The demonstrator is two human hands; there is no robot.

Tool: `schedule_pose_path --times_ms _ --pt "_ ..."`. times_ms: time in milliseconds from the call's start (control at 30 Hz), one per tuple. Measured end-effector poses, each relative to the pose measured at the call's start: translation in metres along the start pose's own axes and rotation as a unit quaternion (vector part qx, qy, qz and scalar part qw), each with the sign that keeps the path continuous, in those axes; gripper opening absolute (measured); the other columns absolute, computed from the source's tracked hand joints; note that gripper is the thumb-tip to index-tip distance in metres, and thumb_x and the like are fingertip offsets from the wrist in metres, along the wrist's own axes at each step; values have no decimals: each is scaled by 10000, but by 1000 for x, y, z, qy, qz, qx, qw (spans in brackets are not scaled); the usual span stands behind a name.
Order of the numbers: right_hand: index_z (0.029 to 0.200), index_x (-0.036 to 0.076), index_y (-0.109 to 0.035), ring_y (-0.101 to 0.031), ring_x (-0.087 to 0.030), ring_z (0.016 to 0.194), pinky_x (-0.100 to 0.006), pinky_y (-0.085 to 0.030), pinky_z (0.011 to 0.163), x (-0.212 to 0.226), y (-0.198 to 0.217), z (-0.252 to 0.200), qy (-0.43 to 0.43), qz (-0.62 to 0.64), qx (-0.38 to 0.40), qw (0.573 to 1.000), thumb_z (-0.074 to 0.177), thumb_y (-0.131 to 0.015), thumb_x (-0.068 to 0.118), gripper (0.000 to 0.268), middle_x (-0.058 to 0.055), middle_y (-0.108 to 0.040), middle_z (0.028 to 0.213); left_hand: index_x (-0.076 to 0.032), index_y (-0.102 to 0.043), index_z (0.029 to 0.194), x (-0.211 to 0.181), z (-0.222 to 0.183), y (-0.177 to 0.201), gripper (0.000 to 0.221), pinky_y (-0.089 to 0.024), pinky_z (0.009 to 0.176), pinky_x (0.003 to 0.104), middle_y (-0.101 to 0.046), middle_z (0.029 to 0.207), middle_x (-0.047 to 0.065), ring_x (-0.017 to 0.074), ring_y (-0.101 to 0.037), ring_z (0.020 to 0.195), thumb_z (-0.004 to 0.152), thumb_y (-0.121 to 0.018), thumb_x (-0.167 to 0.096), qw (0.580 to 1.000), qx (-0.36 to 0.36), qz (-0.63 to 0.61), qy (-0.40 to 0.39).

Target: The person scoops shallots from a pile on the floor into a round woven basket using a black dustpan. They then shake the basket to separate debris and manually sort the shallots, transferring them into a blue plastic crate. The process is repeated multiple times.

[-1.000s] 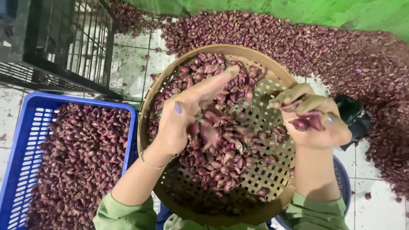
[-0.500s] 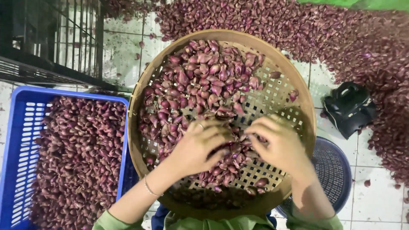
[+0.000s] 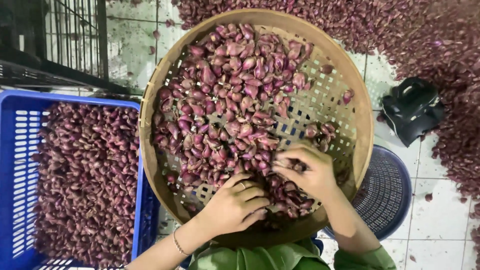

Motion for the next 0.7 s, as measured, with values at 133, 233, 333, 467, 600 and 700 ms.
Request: schedule_pose_path --times_ms 133,233,333,467,600,700 --pt "1112 62 -672 -762 -126 759 -234 -668 748 0 23 -7 55 267 -86 958 732 -915 82 451 -79 -760 880 -105 -738 986 3 -3 -5 144 -453 1023 469 -717 985 53 256 -654 928 979 -653 -222 1000 -15 21 0" --pt "1153 45 -667 -760 -98 745 -220 -679 754 3 36 -11 80 278 -136 948 731 -920 21 493 -65 -761 844 -106 -734 967 6 -3 -6 155 -448 1031 477 -706 963 61 255 -638 893 995 -625 -214 999 -10 48 -2" --pt "1107 91 -693 -737 -39 677 -246 -606 891 6 48 -14 69 193 -180 962 763 -920 79 413 -21 -770 864 -108 -747 962 7 -2 -7 127 -445 1020 479 -710 961 56 249 -634 901 966 -658 -197 998 -6 70 -5" --pt "1135 88 -695 -560 54 438 -90 -326 370 3 73 -18 98 125 -208 965 933 -734 58 208 -61 -800 921 -105 -763 934 9 -2 -12 145 -451 1013 492 -728 958 44 245 -652 917 945 -663 -210 997 -6 79 -2" --pt "1159 34 -635 -748 -351 1109 -444 -675 1014 -21 165 -114 138 307 -191 922 1150 -185 362 558 -212 -700 1168 -110 -765 980 5 -4 -14 162 -437 1030 504 -712 976 35 255 -635 942 946 -674 -239 997 1 83 10" --pt "1355 -97 -591 -583 -357 1331 -447 -425 1313 -6 221 -174 -268 -173 -154 935 1018 -582 -255 372 -218 -614 1370 -93 -766 980 1 -7 -18 156 -414 1031 474 -749 1020 20 242 -653 1019 933 -701 -227 999 -4 39 3"
Point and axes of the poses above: each hand's wrist, its own z-axis towards the middle knuckle, its own y-axis out of the back of the hand, x = y × z, the point moved 4 cm from there along z, towards the middle knuckle
